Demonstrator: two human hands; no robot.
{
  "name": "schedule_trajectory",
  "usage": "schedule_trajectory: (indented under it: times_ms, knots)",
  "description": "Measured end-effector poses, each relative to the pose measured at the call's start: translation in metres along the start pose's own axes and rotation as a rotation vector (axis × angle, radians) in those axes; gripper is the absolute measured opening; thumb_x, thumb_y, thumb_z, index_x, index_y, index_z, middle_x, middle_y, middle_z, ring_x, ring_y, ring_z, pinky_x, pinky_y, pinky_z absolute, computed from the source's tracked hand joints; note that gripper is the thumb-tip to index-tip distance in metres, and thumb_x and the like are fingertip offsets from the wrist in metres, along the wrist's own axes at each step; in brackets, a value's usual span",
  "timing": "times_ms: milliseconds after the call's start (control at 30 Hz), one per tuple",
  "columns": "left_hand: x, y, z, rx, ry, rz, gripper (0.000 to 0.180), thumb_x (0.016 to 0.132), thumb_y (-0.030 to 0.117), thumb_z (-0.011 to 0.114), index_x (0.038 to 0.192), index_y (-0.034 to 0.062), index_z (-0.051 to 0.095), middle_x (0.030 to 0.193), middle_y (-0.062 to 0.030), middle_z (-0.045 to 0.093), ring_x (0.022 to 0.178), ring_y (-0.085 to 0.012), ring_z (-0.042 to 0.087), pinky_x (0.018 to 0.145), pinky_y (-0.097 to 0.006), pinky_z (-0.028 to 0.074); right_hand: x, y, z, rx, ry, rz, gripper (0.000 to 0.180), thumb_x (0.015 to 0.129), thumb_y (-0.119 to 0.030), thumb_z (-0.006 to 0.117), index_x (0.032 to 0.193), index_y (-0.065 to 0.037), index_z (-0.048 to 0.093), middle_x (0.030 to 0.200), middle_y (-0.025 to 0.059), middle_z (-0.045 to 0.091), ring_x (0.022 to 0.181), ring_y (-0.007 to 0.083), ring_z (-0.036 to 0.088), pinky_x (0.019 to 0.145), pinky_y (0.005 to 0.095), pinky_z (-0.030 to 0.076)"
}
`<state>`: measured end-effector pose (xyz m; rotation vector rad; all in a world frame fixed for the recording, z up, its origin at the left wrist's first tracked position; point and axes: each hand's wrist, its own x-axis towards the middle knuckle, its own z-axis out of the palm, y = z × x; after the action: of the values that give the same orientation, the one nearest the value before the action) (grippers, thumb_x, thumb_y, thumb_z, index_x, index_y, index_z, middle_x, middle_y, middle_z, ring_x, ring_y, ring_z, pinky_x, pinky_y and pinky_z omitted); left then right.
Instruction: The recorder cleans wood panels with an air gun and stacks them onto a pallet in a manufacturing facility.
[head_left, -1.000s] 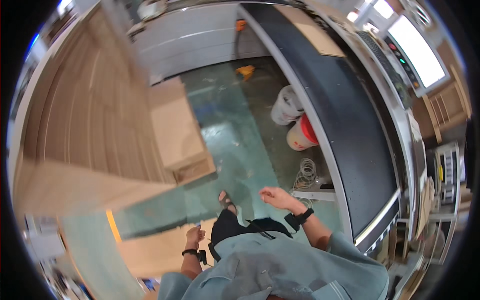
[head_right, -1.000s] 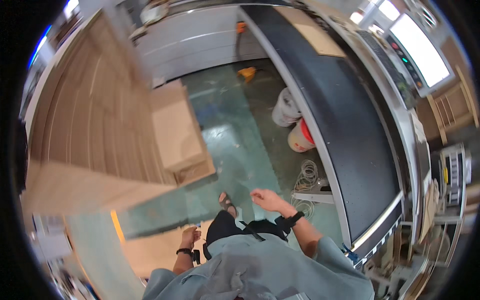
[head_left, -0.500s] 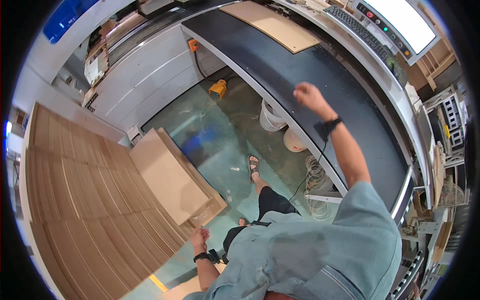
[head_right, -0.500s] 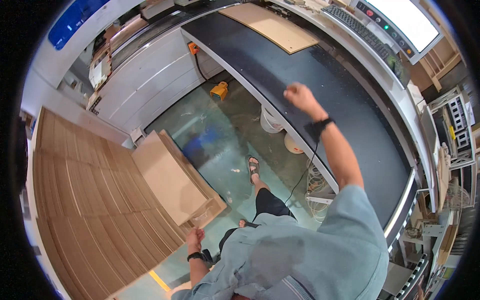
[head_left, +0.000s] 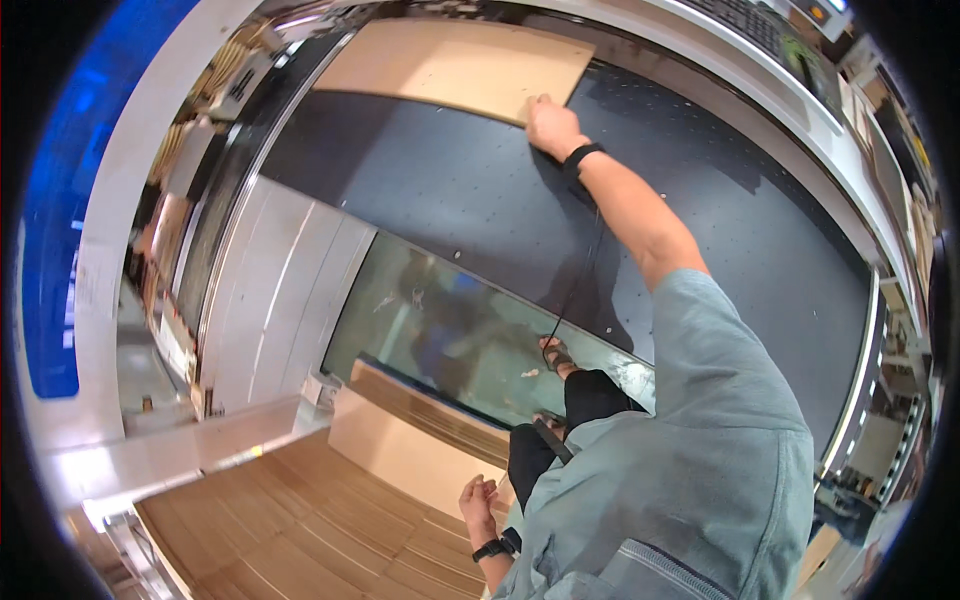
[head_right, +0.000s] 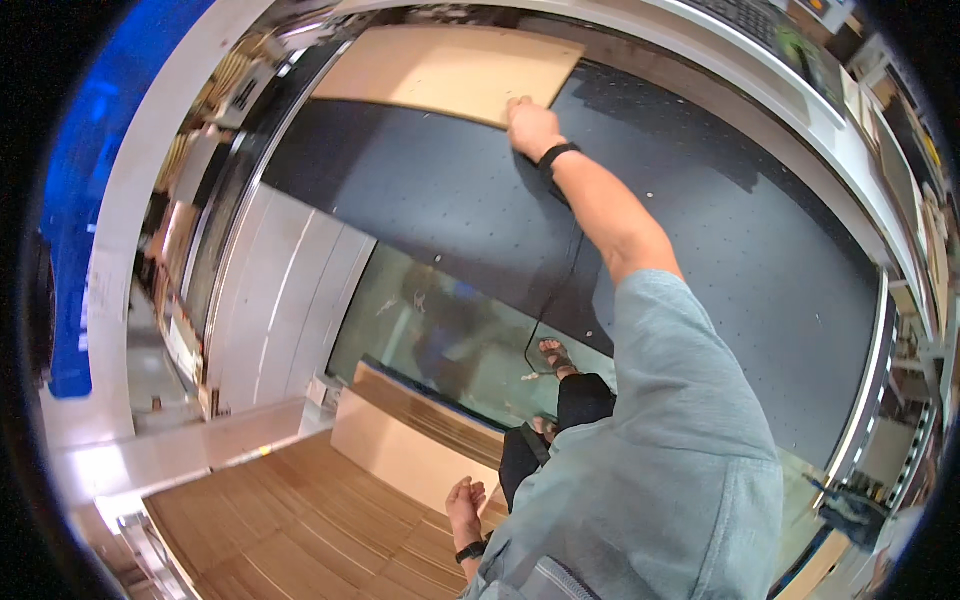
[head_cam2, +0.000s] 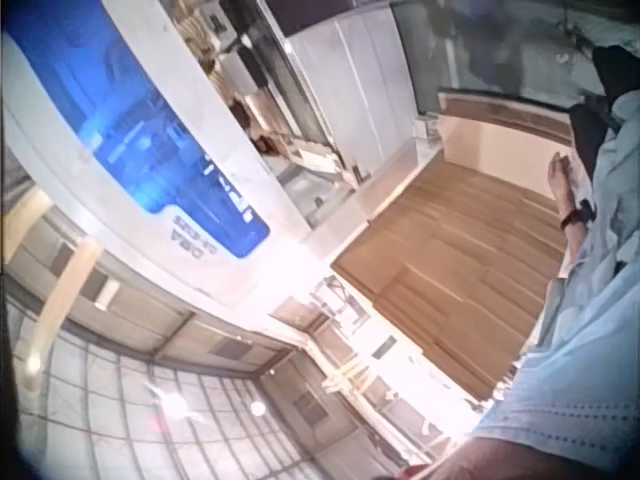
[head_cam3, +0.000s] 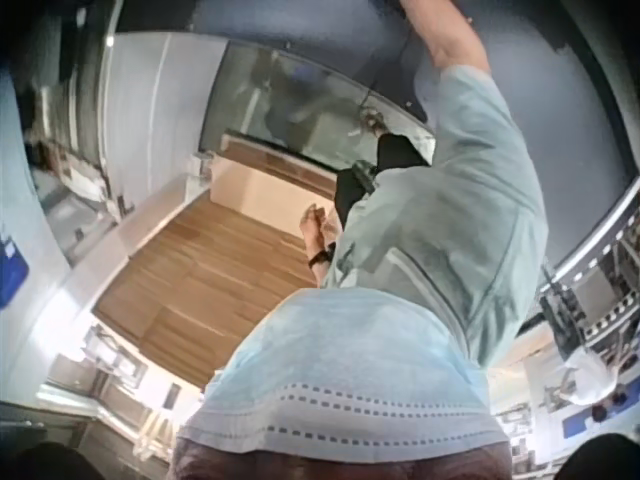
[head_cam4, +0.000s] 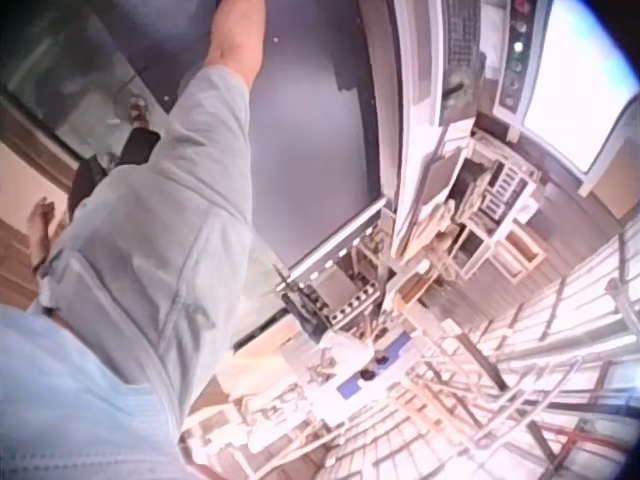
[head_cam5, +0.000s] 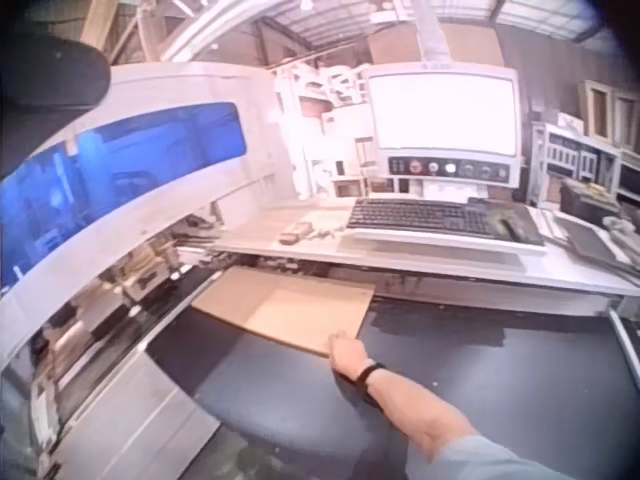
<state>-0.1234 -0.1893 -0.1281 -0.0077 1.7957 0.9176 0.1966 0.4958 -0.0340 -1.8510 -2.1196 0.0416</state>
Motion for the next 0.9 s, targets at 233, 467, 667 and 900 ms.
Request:
schedule_trajectory:
  times_ms: [233,467,667,900]
  knots:
    - [0.067,0.191,0.104,0.162,-0.402,0.273,0.031,0.097,0.019,0.063,0.123,0.0019,0.062,0.102,-0.0119,0.072,0.093,-0.0181,0.068,0.082,-0.031,0.054,-0.078,-0.044,-0.010,0.206,-0.015,-0.009,0.022,0.079,-0.010,0.059,0.097,-0.001,0.068,0.100,0.0233,0.069,0.093,0.0393,0.069,0.080,0.0493,0.056]
    - [0.102,0.294,0.205,0.145,-0.801,0.212,0.051,0.102,0.040,0.054,0.136,0.0012,0.053,0.124,-0.0150,0.064,0.114,-0.0252,0.060,0.096,-0.038,0.049,-0.275,-0.120,-0.038,0.358,0.135,0.113,0.024,0.080,-0.013,0.064,0.098,-0.002,0.051,0.087,0.0190,0.056,0.069,0.0388,0.063,0.058,0.0495,0.052]
    - [0.100,0.276,0.247,0.125,-1.192,-0.145,0.068,0.100,0.052,0.053,0.143,-0.0006,0.044,0.141,-0.0209,0.053,0.129,-0.0295,0.052,0.106,-0.042,0.047,-0.423,-0.097,-0.081,0.569,0.181,0.285,0.030,0.082,-0.015,0.068,0.104,-0.005,0.049,0.100,0.0161,0.052,0.075,0.0365,0.062,0.064,0.0471,0.051]
    - [0.045,0.233,0.258,0.267,-1.283,-0.412,0.067,0.101,0.049,0.053,0.141,-0.0035,0.047,0.142,-0.0218,0.053,0.126,-0.0330,0.055,0.100,-0.041,0.051,-0.547,-0.081,-0.111,0.848,0.471,1.075,0.031,0.085,-0.021,0.069,0.104,-0.001,0.054,0.090,0.0100,0.059,0.078,0.0221,0.062,0.067,0.0375,0.051]
